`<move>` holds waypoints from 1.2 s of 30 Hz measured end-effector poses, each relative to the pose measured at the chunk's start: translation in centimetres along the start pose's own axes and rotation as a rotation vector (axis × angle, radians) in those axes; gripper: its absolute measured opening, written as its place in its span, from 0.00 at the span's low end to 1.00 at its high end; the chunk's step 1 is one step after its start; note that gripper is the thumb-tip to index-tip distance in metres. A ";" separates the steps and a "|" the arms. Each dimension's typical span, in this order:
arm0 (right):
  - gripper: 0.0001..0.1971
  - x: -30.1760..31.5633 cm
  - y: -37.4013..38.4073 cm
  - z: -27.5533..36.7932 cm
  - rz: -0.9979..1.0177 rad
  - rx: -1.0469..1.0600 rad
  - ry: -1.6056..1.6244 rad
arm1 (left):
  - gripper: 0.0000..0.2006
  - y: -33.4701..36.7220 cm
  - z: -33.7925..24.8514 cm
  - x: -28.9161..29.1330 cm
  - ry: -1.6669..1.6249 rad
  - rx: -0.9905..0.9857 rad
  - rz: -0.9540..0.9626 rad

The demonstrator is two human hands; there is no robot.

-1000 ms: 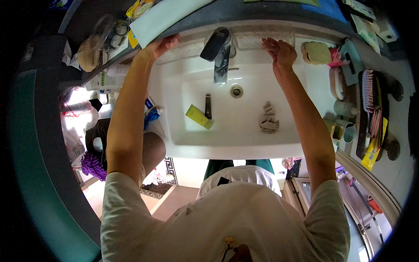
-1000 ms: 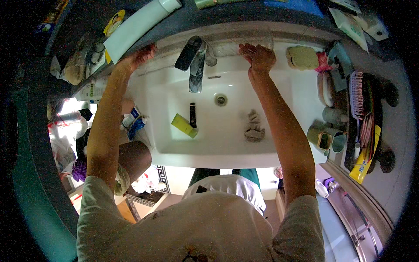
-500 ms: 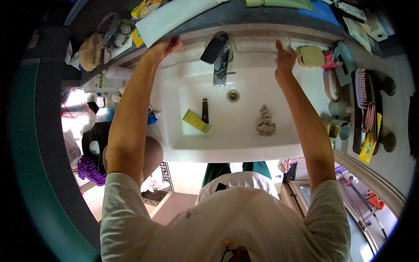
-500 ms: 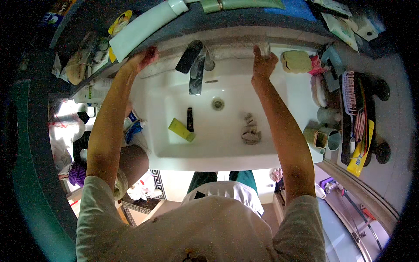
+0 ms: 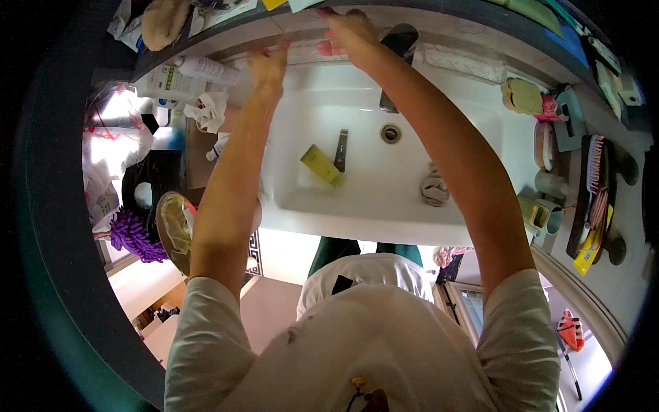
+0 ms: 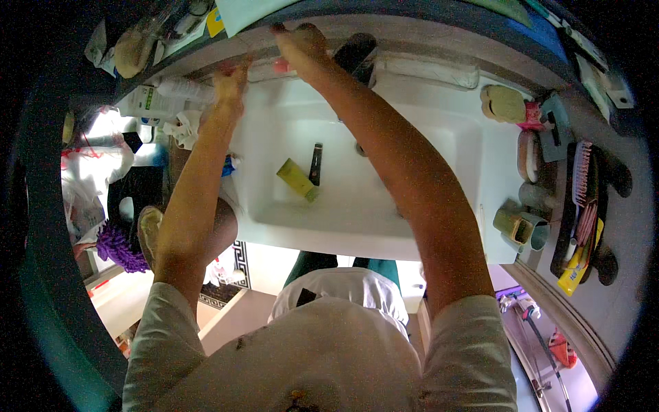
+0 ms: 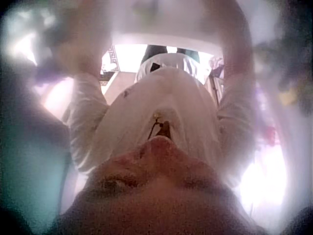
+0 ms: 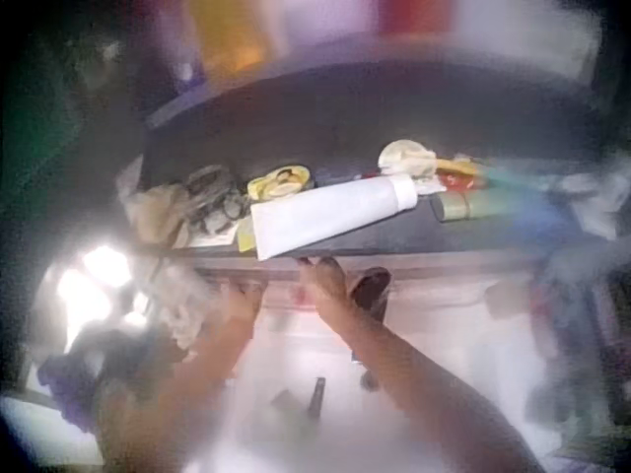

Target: The person cleans a clear plastic tray and other small components in a sink by hand with a cloth and a sponge under running water.

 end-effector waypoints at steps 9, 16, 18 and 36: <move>0.14 -5.0 6.2 -3.2 0.123 0.418 -0.855 | 0.08 -1.0 2.8 -2.7 -0.621 0.416 0.470; 0.18 -2.5 6.4 -4.7 -0.209 0.392 -0.376 | 0.07 -1.3 3.3 -3.5 -0.637 0.424 0.390; 0.19 -2.1 7.0 -4.7 -0.271 0.483 -0.687 | 0.07 -1.9 2.7 -3.9 -0.660 0.431 0.359; 0.13 0.6 4.5 -2.9 0.237 -0.204 0.707 | 0.05 -0.7 3.3 -4.9 -0.840 0.477 0.522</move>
Point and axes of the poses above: each hand's wrist, its own y-axis towards the middle knuckle, its own x-axis out of the back of the hand, z = x × y, the point moved 3 cm from there along y, towards the middle knuckle, and after that the axes turned 1 degree about y, right-handed, at the moved point
